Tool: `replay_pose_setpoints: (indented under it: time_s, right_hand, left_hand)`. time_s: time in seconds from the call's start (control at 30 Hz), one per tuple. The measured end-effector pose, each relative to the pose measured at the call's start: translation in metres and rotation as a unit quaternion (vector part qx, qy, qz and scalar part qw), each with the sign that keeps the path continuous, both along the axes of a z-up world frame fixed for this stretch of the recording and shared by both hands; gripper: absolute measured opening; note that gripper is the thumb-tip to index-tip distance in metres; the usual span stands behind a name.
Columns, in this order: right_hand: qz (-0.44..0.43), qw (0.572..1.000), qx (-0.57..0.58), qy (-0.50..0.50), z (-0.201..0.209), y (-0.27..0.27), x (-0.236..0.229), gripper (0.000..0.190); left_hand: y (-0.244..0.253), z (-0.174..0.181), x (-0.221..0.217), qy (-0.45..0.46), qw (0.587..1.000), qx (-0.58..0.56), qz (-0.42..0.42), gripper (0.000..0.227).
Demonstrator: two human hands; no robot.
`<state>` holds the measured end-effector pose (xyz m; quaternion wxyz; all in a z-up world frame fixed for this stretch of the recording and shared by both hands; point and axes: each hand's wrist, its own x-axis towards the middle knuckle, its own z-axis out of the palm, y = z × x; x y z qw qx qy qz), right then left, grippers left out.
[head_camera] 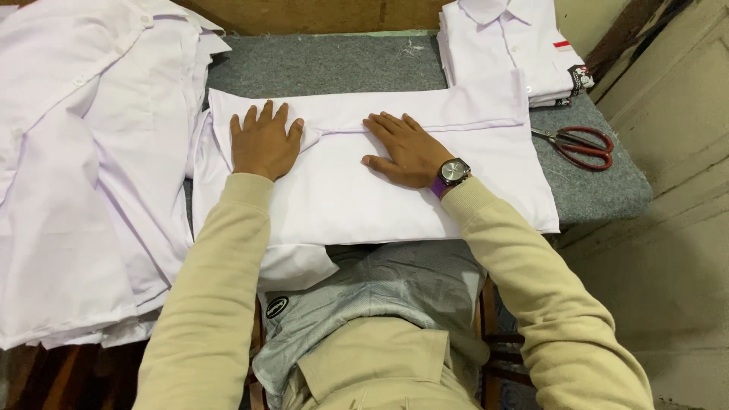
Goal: Inspecting white school shirts for loose threads, trimming them with scissors, and folding the shirts for packaging.
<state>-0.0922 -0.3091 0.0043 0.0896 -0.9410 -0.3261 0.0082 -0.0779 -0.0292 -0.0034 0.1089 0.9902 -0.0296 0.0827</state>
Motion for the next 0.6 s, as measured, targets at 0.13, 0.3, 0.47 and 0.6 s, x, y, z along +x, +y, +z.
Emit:
replay_pose_setpoints:
  time_s: [0.13,0.3,0.47,0.6]
  right_hand:
    - [-0.018,0.999,-0.023,0.033,0.006,0.002,-0.004,0.080]
    - [-0.031,0.999,-0.005,0.035,0.000,-0.004,0.000,0.078]
    - [-0.111,0.993,-0.047,0.004,0.004,-0.042,0.014,0.069]
    - [-0.228,0.968,-0.084,-0.061,-0.016,-0.118,0.054,0.074]
  left_hand:
    - [-0.002,0.001,0.005,0.098,0.995,0.027,0.014,0.065]
    - [0.001,0.013,0.003,0.141,0.990,0.025,0.000,0.067]
    - [0.041,0.027,0.009,0.098,0.993,0.063,0.014,0.075]
    - [0.065,0.010,0.020,0.075,0.994,0.075,0.036,0.076]
